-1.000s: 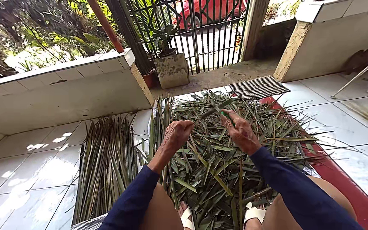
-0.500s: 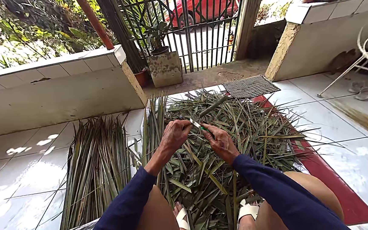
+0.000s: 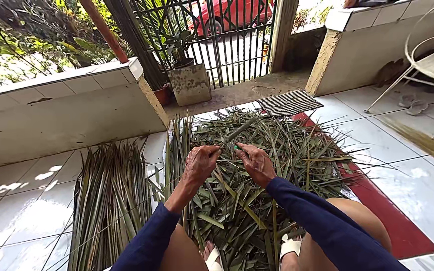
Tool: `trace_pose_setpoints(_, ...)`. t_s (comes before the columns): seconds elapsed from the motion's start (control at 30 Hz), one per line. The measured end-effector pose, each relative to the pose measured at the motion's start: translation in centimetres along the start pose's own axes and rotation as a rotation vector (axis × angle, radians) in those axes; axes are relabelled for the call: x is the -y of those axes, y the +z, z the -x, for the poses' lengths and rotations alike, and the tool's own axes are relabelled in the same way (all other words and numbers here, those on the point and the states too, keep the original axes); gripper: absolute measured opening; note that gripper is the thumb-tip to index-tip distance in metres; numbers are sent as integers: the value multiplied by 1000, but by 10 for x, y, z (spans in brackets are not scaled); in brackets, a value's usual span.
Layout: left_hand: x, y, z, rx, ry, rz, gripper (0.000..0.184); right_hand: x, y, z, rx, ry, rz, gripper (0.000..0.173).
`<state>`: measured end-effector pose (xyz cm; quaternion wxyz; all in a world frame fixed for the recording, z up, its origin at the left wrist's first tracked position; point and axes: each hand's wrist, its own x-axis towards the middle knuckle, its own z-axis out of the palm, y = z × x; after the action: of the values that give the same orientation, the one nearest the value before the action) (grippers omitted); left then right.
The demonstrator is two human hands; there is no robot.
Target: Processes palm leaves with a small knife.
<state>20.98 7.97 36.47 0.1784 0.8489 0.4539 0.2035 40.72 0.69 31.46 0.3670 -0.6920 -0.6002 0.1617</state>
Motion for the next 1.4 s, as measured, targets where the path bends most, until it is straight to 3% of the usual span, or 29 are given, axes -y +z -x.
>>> trace_pose_setpoints(0.3, -2, -4, 9, -9, 32, -49, 28, -14, -11, -17, -76, 58, 30, 39)
trace_pose_setpoints(0.5, 7, -18, 22, -4, 24, -43, 28, -47, -32, -33, -138, 125, 81, 39)
trace_pose_setpoints(0.73, 20, -20, 36, 76, 3, -62, 29, -68, -16, -38, -48, 143, 149, 38)
trace_pose_setpoints(0.9, 30, -45, 43, -111, -38, -44, 24, -103, -48, -50, -155, 278, 140, 43)
trace_pose_setpoints(0.97, 30, -44, 41, -129, -76, -46, 24, -94, -48, -48, -152, 205, 68, 42)
trace_pose_setpoints(1.2, 20, -26, 23, -85, -93, -90, 24, -1, 5, 1, -1, -74, -218, 37)
trace_pose_setpoints(1.4, 6, -15, 18, -91, -56, -131, 25, 15, 21, 4, 81, -125, -223, 40)
